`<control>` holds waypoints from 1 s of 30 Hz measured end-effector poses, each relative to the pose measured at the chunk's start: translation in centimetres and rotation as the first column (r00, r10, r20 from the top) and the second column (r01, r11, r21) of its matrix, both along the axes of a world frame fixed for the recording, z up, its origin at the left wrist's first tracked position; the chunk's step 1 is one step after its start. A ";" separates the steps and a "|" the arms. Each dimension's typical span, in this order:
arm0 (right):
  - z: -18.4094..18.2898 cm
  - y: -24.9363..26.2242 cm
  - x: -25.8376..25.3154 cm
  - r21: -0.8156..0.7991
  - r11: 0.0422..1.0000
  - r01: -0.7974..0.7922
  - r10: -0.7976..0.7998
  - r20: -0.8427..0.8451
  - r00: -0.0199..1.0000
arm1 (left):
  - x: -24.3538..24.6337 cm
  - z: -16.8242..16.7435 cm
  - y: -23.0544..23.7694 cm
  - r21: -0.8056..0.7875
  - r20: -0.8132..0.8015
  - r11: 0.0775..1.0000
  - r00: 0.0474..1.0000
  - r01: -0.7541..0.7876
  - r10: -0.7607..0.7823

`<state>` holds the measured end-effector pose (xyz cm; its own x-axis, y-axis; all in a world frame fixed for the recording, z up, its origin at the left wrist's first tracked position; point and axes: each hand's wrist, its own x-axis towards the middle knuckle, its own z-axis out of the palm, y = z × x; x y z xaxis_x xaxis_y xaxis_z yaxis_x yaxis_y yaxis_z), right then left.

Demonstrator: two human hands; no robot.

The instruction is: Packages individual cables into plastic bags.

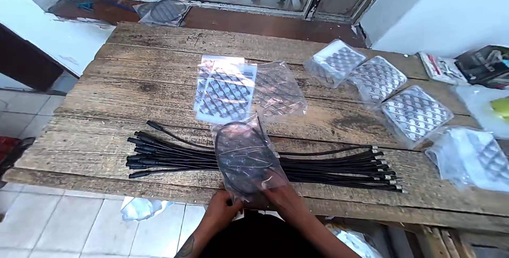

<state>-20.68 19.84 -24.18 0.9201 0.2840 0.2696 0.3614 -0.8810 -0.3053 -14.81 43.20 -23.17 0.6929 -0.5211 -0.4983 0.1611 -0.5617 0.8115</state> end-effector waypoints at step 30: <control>18.3 0.8 27.6 0.880 0.417 0.229 -0.074 -0.218 0.973 | 23.5 14.7 4.1 -0.455 0.211 0.707 0.706 -0.541 0.676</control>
<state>6.95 20.60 -5.87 0.9673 -0.1942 0.1631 0.1422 -0.1175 -0.9828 8.71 47.26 -8.43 0.9989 -0.0032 -0.0474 0.0466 -0.1203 0.9916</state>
